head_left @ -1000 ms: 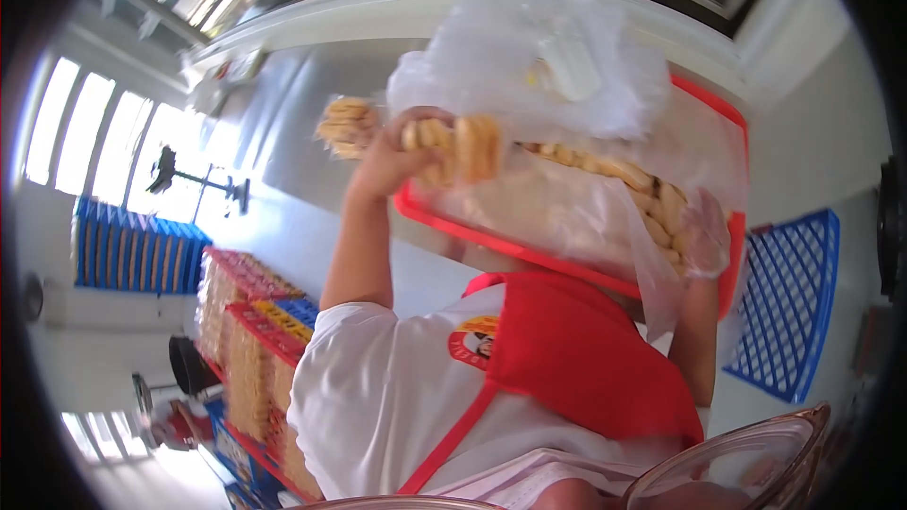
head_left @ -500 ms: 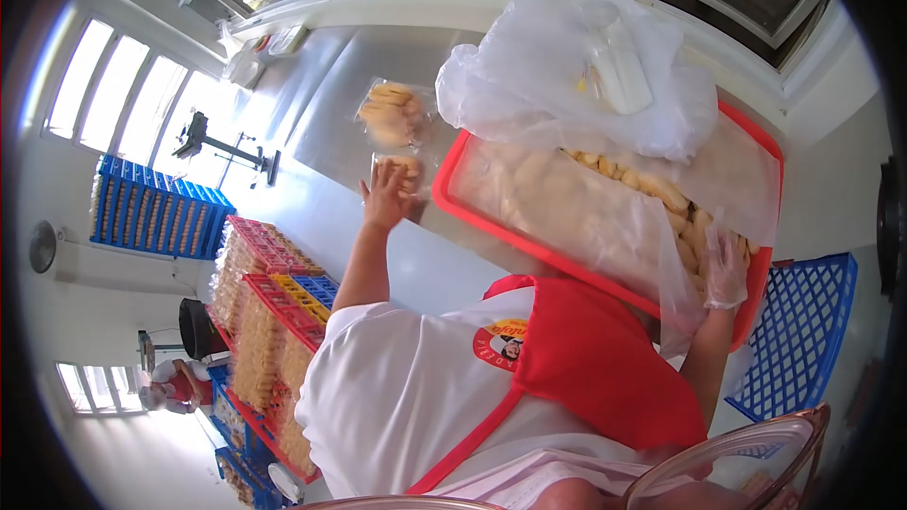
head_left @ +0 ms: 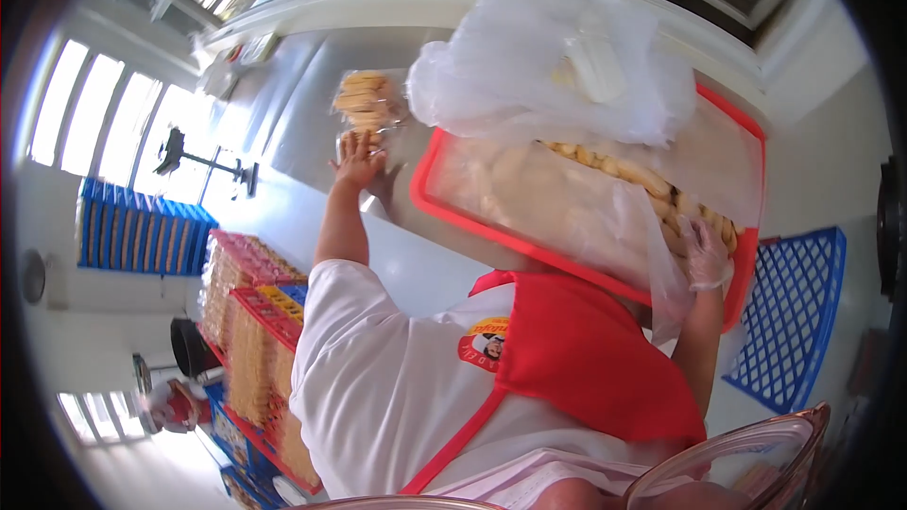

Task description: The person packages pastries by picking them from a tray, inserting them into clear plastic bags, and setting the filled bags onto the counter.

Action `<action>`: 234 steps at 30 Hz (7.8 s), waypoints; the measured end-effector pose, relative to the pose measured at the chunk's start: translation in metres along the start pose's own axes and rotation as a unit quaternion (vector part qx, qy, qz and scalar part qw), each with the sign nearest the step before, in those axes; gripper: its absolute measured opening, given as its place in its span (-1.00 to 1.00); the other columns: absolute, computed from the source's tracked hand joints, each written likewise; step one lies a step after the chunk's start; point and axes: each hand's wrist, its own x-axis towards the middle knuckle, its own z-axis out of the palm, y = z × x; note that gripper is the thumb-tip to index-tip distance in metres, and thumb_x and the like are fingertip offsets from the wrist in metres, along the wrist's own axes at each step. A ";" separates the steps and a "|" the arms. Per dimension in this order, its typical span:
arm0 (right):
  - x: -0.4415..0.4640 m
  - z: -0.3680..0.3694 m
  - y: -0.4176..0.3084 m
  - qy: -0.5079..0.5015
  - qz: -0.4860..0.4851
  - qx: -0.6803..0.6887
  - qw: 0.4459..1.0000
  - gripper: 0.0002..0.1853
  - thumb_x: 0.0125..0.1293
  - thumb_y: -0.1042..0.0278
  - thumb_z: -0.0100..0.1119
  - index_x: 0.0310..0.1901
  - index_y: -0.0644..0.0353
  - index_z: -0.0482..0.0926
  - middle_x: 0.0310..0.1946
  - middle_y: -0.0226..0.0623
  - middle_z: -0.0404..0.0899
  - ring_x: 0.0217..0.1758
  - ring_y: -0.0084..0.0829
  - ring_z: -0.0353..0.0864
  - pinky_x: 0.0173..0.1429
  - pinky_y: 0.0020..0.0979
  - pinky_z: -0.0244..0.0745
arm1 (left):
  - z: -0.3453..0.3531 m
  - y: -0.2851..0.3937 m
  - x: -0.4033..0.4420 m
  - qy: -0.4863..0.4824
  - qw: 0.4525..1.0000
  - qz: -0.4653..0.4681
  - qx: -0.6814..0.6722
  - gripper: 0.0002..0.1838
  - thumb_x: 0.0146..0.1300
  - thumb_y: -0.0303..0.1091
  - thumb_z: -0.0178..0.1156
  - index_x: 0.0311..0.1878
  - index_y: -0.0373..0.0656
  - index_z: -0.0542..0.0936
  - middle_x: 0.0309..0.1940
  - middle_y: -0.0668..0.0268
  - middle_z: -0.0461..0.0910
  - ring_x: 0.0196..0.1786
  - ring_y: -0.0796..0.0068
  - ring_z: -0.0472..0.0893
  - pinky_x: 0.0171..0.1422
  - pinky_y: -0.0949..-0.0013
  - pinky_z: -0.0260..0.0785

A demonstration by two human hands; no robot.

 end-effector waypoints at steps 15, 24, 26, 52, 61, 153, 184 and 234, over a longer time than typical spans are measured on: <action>-0.024 -0.026 -0.045 -0.263 -0.218 -0.112 0.933 -0.73 0.09 0.19 0.04 -0.23 0.13 0.55 -0.23 -0.25 0.51 -0.20 -0.20 0.52 -0.16 -0.30 0.43 | -0.073 0.216 -0.092 0.205 0.807 0.353 -0.426 -0.67 0.04 -0.55 0.14 -0.06 -0.23 0.47 -0.09 0.24 0.48 0.02 0.31 0.42 0.14 0.35 0.23; 0.050 0.033 -0.034 -0.106 -0.068 -0.010 0.992 -0.63 0.16 0.12 0.10 -0.05 0.12 0.42 -0.15 -0.04 0.46 -0.05 -0.06 0.44 0.01 -0.23 0.37 | -0.035 0.311 -0.152 -0.070 0.742 0.657 -0.114 -0.53 -0.06 -0.07 0.29 -0.06 -0.03 0.54 -0.15 0.20 0.46 0.01 0.15 0.42 0.28 -0.09 -0.03; 0.050 0.042 -0.037 -0.072 -0.071 -0.019 0.995 -0.59 0.13 0.11 0.13 -0.03 0.14 0.41 -0.09 -0.02 0.42 -0.01 -0.06 0.42 0.04 -0.24 0.36 | -0.043 0.304 -0.152 -0.073 0.696 0.702 -0.134 -0.55 -0.06 -0.01 0.27 -0.11 -0.03 0.56 -0.17 0.18 0.46 -0.01 0.15 0.43 0.27 -0.04 0.00; 0.010 0.001 -0.067 -0.217 -0.170 -0.081 0.958 -0.68 0.08 0.28 0.12 -0.10 0.16 0.47 -0.14 -0.09 0.45 -0.04 -0.08 0.42 0.02 -0.24 0.35 | -0.077 0.353 -0.046 0.213 0.834 0.509 -0.009 -0.86 0.08 -0.30 0.14 -0.28 -0.02 0.60 -0.18 0.43 0.50 -0.02 0.37 0.41 0.03 0.23 0.24; -0.018 -0.007 -0.047 -0.089 -0.165 -0.203 0.961 -0.82 0.08 0.35 0.01 -0.25 0.11 0.50 -0.19 -0.22 0.50 -0.07 -0.28 0.50 -0.08 -0.33 0.46 | -0.088 0.354 -0.108 0.189 0.778 0.572 -0.178 -0.85 0.00 -0.37 0.20 -0.31 -0.09 0.59 -0.24 0.32 0.51 -0.10 0.27 0.45 -0.01 0.19 0.29; 0.004 -0.002 -0.039 -0.296 -0.065 0.112 0.946 -0.40 -0.03 0.24 0.27 0.08 0.16 0.30 0.03 -0.19 0.37 0.09 -0.27 0.37 0.16 -0.37 0.26 | -0.091 0.389 -0.044 0.133 0.849 0.504 0.087 -0.82 0.14 -0.25 0.05 -0.36 -0.11 0.58 -0.35 0.29 0.56 -0.20 0.28 0.52 -0.14 0.23 0.34; 0.002 -0.007 -0.004 -0.026 0.099 0.633 0.767 -0.49 -0.02 0.54 0.23 0.02 0.13 0.32 -0.25 -0.42 0.43 -0.46 -0.62 0.43 -0.37 -0.59 0.38 | -0.081 0.318 -0.158 -0.086 0.851 0.462 -0.236 -0.71 -0.05 -0.17 0.30 -0.46 -0.19 0.49 -0.53 0.15 0.55 -0.41 0.11 0.54 -0.30 0.18 0.36; -0.060 -0.035 -0.059 0.067 -0.265 0.089 0.958 -0.56 -0.04 0.53 0.10 -0.03 0.15 0.40 -0.20 -0.17 0.49 -0.27 -0.25 0.55 -0.30 -0.37 0.44 | -0.019 0.346 -0.220 -0.069 0.653 0.511 -0.554 -0.90 0.19 -0.57 -0.01 -0.25 -0.26 0.29 -0.06 0.02 0.43 -0.08 0.02 0.47 0.00 0.28 0.32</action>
